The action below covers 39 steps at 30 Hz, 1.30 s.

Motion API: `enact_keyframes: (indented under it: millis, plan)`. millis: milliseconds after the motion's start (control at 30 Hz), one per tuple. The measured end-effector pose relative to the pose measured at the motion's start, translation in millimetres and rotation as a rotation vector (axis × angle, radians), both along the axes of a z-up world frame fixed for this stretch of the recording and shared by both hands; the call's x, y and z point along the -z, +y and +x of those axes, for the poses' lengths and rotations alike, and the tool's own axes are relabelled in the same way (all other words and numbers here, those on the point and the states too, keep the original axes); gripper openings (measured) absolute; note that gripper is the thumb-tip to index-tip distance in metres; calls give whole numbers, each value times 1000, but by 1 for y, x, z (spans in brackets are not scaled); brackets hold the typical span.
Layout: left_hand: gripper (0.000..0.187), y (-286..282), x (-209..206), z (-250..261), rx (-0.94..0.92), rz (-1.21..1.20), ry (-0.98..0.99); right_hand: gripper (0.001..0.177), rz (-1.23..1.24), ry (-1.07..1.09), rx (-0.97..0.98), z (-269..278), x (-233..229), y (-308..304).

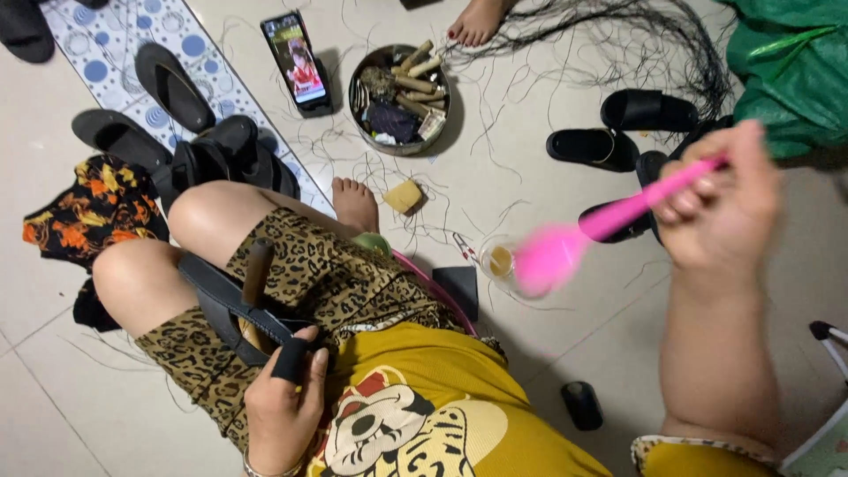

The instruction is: Hand-stitching a sandal strap and briefly stirring a liquid in a small container using a spoon.

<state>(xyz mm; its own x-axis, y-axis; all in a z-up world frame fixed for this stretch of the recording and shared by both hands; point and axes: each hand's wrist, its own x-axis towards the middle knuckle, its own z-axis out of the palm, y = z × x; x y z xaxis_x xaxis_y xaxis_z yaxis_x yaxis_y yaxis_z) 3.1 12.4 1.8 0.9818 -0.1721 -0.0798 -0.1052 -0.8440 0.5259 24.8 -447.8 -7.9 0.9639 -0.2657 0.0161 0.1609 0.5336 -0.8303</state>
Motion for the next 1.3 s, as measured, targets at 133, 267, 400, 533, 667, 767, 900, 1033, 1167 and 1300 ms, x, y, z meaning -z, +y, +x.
enact_keyframes:
  millis: [133, 267, 400, 533, 667, 767, 900, 1033, 1167, 1300]
  plan:
    - [30, 13, 5, -1, -90, -92, 92, 29, -258, 489, 444, -23, 154, -28]
    - [25, 36, 7, -2, -260, -400, 194, 31, -719, 803, 433, -63, 239, 0]
    - [21, 49, -11, 2, -389, -632, 186, 27, -920, 780, 359, -97, 307, 27]
    - [19, 68, -19, 2, -510, -697, 81, 22, -919, 966, 85, -105, 340, 43]
    - [19, 99, -18, -1, -564, -658, -162, 32, -808, 1158, -106, -96, 332, 50]
    - [15, 115, -28, -2, -724, -519, -217, 33, -1329, 1019, -59, -103, 358, 29]
    - [14, 134, -18, -7, -761, -372, -294, 33, -1438, 930, -16, -85, 355, 13]
    - [20, 154, 7, -8, -628, 57, -378, 33, -1447, 835, -26, -44, 298, 27]
    - [26, 133, 1, -2, -440, 119, -504, 30, -1459, 603, -38, 6, 224, 59]
    - [25, 93, 0, 0, -327, -133, -508, 28, -1303, 317, -88, 60, 113, 135]
